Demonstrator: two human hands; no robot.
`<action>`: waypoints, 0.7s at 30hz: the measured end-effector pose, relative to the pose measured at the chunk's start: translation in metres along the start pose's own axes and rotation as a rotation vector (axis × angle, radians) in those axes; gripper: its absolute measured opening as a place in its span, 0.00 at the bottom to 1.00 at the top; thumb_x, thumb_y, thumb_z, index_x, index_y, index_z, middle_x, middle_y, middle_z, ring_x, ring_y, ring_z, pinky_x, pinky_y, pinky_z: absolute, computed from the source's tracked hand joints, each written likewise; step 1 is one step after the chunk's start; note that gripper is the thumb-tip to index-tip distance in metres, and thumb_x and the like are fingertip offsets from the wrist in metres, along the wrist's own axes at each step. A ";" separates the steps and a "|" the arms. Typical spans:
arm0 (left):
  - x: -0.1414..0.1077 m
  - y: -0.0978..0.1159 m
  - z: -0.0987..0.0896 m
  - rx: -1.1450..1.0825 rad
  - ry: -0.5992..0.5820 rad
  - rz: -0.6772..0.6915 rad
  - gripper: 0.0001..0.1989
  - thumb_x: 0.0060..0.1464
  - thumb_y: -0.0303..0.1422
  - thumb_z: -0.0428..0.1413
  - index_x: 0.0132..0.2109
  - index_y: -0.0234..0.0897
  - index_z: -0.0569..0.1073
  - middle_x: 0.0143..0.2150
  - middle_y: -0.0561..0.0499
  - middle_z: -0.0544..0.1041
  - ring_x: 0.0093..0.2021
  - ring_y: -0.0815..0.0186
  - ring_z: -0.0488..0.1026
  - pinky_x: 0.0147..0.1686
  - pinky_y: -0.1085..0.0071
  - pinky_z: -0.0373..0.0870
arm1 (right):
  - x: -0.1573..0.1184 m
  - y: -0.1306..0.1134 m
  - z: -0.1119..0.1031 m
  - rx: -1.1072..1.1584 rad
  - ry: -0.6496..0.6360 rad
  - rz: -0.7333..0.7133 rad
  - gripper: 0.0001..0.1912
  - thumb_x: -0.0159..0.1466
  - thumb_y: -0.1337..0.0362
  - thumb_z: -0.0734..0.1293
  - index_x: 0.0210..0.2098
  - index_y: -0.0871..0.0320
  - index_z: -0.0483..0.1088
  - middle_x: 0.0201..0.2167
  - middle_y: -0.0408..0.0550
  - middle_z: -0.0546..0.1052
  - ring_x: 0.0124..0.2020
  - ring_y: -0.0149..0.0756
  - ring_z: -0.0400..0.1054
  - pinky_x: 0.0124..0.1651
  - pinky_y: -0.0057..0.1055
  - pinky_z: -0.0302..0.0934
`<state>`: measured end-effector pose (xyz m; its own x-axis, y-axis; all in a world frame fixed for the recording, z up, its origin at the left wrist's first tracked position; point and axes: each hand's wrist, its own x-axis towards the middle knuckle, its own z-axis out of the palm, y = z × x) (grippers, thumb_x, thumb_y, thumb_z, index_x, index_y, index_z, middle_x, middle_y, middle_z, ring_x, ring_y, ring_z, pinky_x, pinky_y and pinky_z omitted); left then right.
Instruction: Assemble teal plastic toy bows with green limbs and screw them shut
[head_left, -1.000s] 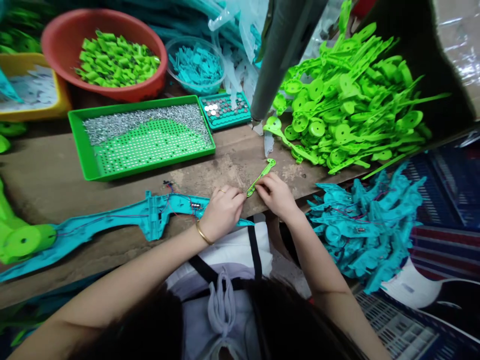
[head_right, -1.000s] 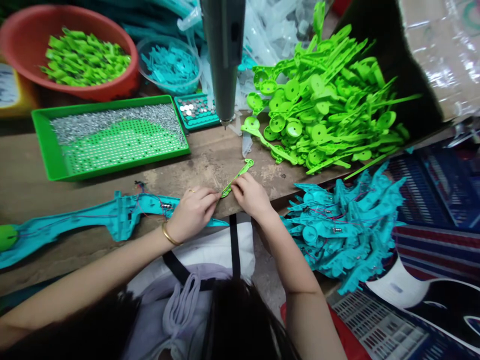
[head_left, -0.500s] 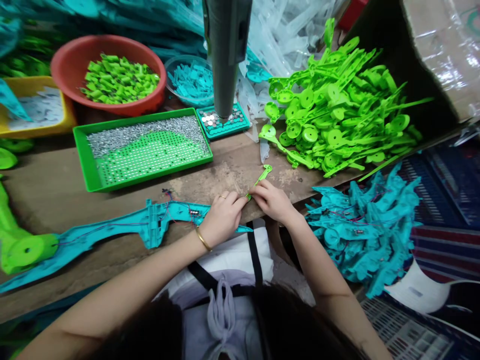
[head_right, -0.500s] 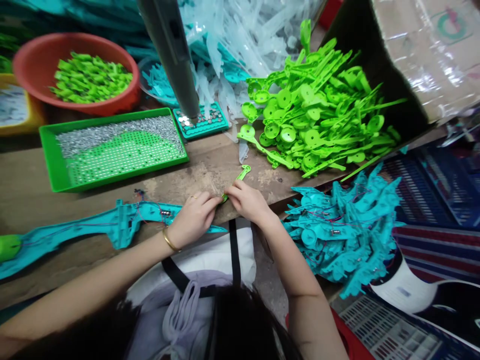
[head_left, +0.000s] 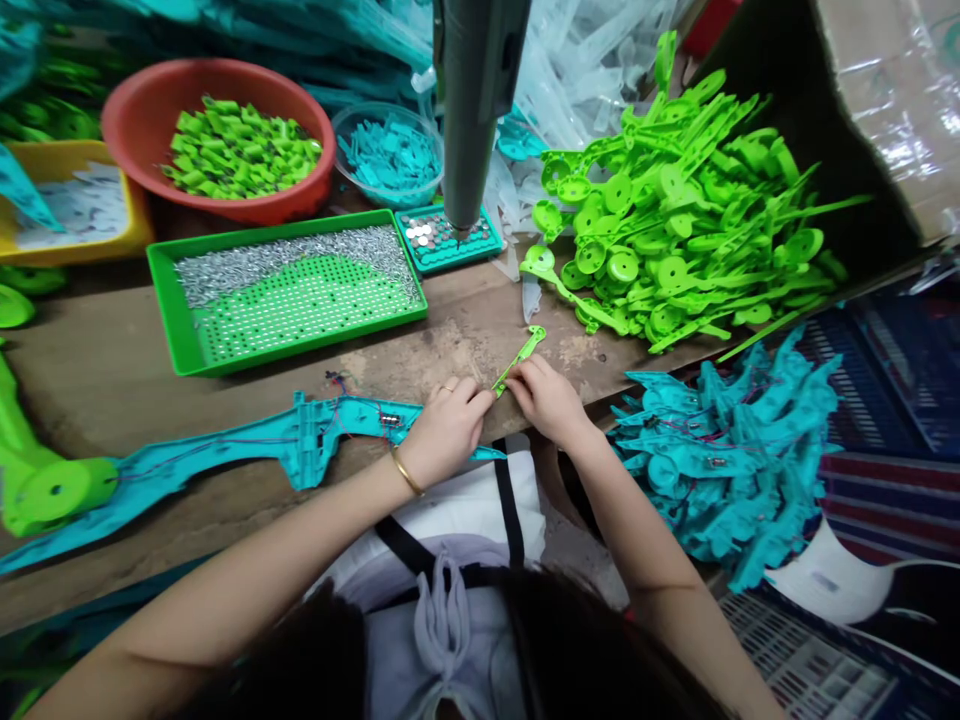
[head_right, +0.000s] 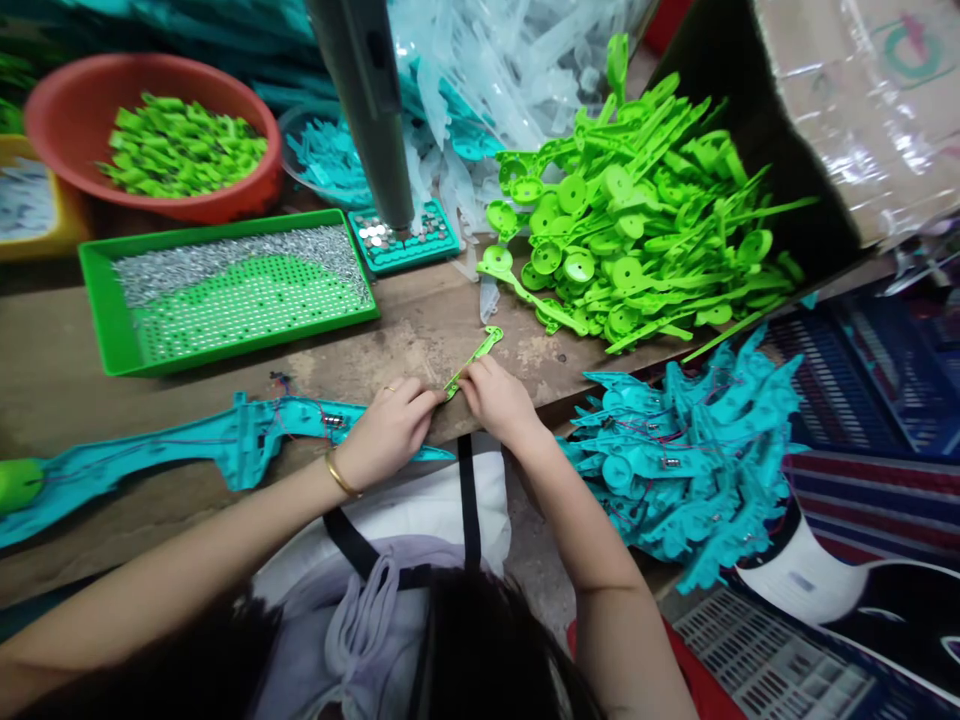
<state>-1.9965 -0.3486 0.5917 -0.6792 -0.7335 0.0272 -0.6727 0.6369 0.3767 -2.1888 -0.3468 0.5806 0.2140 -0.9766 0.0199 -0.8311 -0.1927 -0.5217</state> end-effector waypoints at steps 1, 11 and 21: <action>0.001 0.001 -0.001 0.012 -0.019 -0.002 0.18 0.61 0.25 0.46 0.54 0.35 0.73 0.41 0.42 0.71 0.45 0.55 0.67 0.45 0.58 0.70 | -0.001 0.000 0.002 0.024 0.036 0.029 0.05 0.67 0.66 0.62 0.37 0.56 0.70 0.37 0.50 0.74 0.38 0.38 0.69 0.40 0.32 0.64; 0.013 0.008 -0.011 0.082 -0.195 -0.058 0.25 0.60 0.27 0.46 0.64 0.36 0.65 0.48 0.39 0.70 0.48 0.52 0.68 0.48 0.55 0.67 | -0.013 -0.010 0.009 -0.070 0.176 0.153 0.12 0.68 0.65 0.60 0.45 0.54 0.74 0.40 0.50 0.76 0.42 0.39 0.71 0.42 0.32 0.65; 0.012 0.003 -0.007 0.036 -0.185 -0.046 0.25 0.62 0.27 0.45 0.65 0.37 0.64 0.48 0.40 0.69 0.49 0.53 0.68 0.50 0.55 0.67 | -0.020 -0.011 0.017 -0.251 0.224 0.105 0.16 0.68 0.65 0.59 0.51 0.53 0.74 0.42 0.51 0.75 0.43 0.40 0.68 0.41 0.34 0.64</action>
<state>-2.0046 -0.3571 0.5993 -0.6874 -0.7080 -0.1617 -0.7123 0.6138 0.3403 -2.1751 -0.3231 0.5720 0.0260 -0.9837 0.1779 -0.9487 -0.0804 -0.3058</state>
